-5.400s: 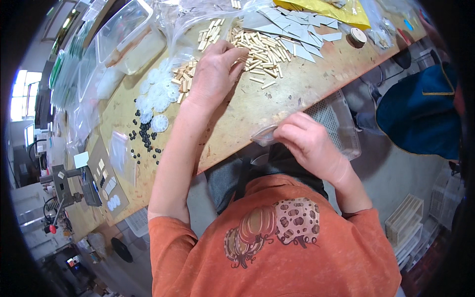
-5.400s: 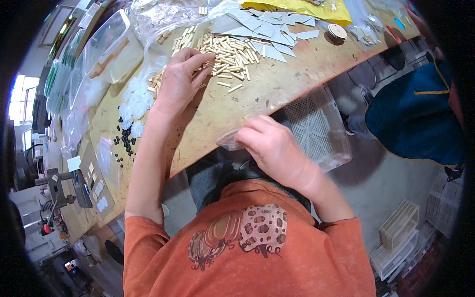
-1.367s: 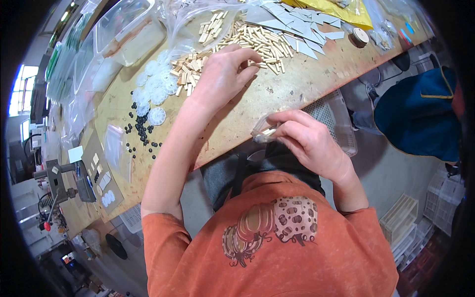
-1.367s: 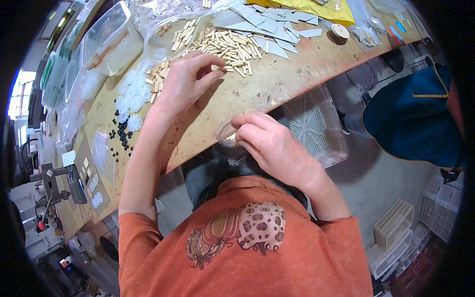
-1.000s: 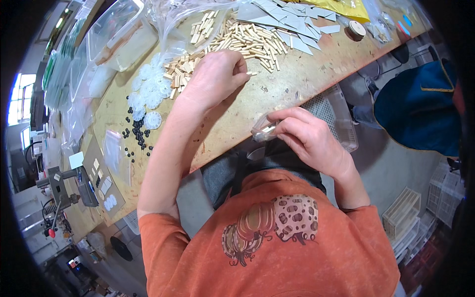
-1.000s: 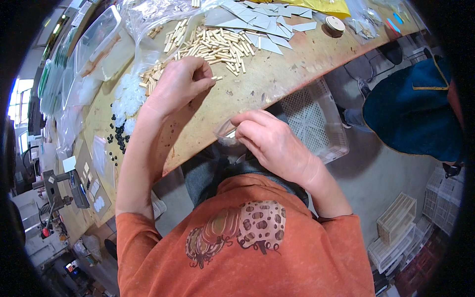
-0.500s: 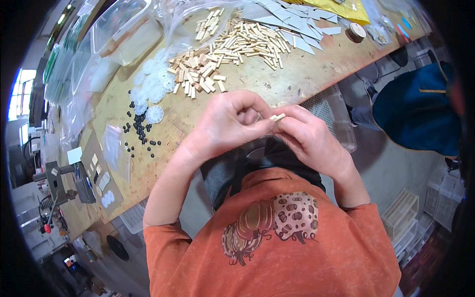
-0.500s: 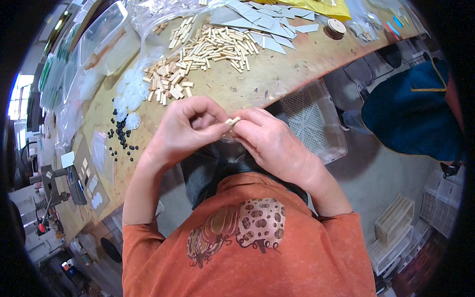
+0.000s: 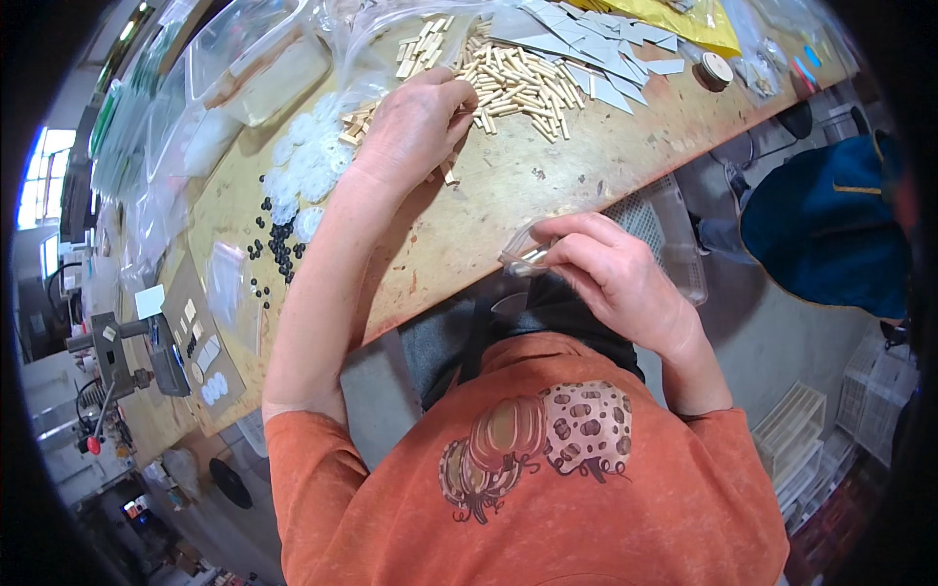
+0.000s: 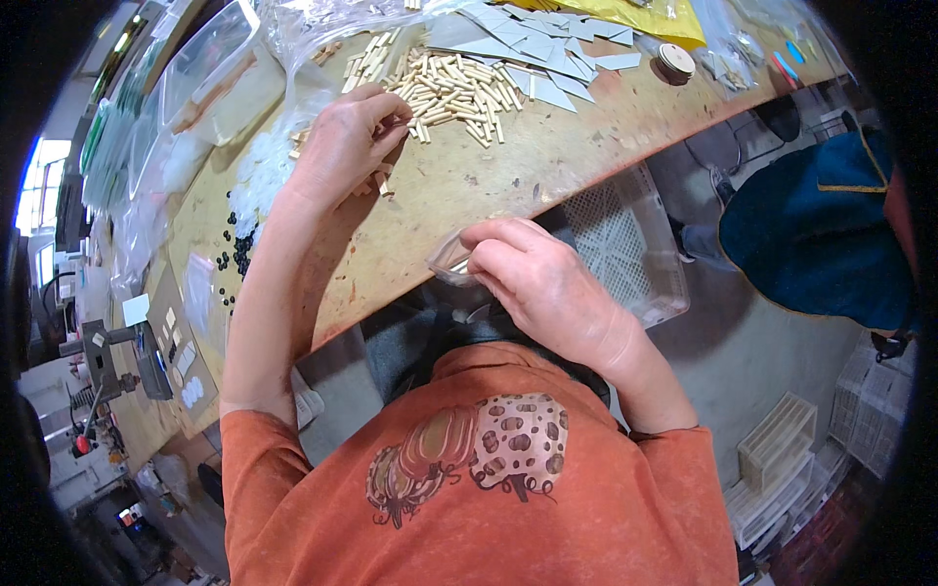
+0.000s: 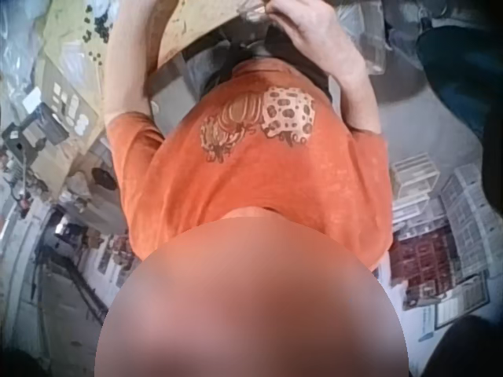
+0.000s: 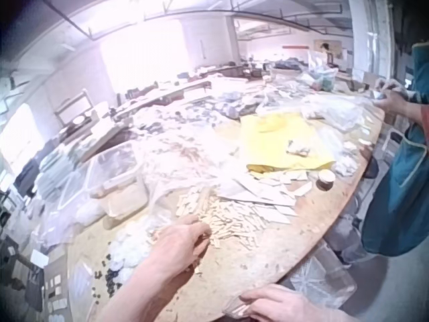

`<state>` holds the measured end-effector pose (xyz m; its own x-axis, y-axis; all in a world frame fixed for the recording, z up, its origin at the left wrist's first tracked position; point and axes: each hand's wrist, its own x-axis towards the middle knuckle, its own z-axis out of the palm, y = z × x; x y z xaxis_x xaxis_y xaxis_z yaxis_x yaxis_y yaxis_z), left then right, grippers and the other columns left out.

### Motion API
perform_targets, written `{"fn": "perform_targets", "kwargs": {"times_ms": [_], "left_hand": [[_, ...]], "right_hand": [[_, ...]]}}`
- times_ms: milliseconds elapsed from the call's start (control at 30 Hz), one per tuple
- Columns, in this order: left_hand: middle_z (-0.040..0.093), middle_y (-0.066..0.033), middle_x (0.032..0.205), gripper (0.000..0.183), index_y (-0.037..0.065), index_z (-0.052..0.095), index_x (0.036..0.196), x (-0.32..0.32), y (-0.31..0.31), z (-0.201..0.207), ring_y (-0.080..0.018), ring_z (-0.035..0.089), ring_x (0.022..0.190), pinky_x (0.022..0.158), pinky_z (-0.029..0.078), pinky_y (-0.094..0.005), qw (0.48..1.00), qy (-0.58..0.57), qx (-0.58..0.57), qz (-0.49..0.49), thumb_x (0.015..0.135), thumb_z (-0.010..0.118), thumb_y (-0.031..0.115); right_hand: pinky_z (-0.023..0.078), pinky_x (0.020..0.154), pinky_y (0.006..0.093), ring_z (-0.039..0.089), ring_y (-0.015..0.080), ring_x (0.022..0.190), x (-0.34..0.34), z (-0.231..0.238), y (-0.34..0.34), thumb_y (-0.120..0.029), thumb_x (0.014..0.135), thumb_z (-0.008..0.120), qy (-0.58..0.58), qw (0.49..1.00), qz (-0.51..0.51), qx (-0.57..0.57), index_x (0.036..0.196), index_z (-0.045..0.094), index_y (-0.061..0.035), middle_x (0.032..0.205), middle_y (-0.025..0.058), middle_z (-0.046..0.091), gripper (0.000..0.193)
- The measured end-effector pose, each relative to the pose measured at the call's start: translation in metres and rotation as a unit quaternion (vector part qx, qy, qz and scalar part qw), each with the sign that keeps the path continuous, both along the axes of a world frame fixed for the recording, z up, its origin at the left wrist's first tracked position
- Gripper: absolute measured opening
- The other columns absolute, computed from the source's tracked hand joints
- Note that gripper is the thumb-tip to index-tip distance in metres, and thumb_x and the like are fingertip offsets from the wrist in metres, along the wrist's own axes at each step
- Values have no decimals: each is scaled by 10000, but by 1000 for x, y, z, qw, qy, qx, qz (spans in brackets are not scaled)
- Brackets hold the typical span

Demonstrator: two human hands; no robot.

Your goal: The person assembles small craft kits by placing black beads, wooden sticks, and white discs into clear plastic bags, then adds colored paper pieces. The person handles items one at a time and arranges them on a cluttered workbench.

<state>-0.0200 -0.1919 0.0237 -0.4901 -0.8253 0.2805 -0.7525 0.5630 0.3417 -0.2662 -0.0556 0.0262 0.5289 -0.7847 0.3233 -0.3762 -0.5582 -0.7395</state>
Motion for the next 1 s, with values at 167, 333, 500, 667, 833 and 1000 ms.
{"fn": "perform_targets", "kwargs": {"times_ms": [167,333,500,667,833,1000], "left_hand": [[680,-133,922,155,31,708,984,1,-4,-2,-312,682,808,739,546,-400,999,-11,27,28,867,730,131],[692,-60,802,139,17,709,977,3,12,9,-138,683,735,635,512,-279,991,106,47,59,883,736,115],[618,61,740,75,27,738,906,-23,90,37,-27,546,666,564,413,-177,832,389,388,77,883,769,92],[658,-5,801,90,32,739,947,-20,108,23,-40,615,706,585,454,-212,922,263,280,-45,870,759,74],[657,-84,888,157,90,742,990,-12,54,18,-262,661,845,731,536,-367,996,81,-21,-35,834,725,74],[648,-74,995,214,136,725,1052,-11,2,12,-299,645,955,813,540,-407,993,-69,-46,-84,858,687,54]], "right_hand": [[558,825,399,651,367,987,-2,-2,-1,10,856,682,-2,1000,-1,-2,944,602,32,1103,177,652,121],[557,828,403,651,365,990,-1,0,1,7,861,679,-8,1000,-2,11,943,604,32,1105,175,651,114],[555,846,409,650,363,1007,-1,5,4,-6,870,678,6,1000,-9,1,958,610,30,1112,176,653,117],[552,863,408,648,366,1032,6,11,5,-14,865,685,8,1000,-6,-1,968,615,29,1130,179,654,131],[551,869,407,645,370,1045,9,5,8,-4,859,682,0,1000,1,6,958,613,26,1146,175,651,125],[551,870,407,645,366,1046,7,2,9,6,848,680,-3,1000,4,7,951,614,19,1148,171,650,123]]}}
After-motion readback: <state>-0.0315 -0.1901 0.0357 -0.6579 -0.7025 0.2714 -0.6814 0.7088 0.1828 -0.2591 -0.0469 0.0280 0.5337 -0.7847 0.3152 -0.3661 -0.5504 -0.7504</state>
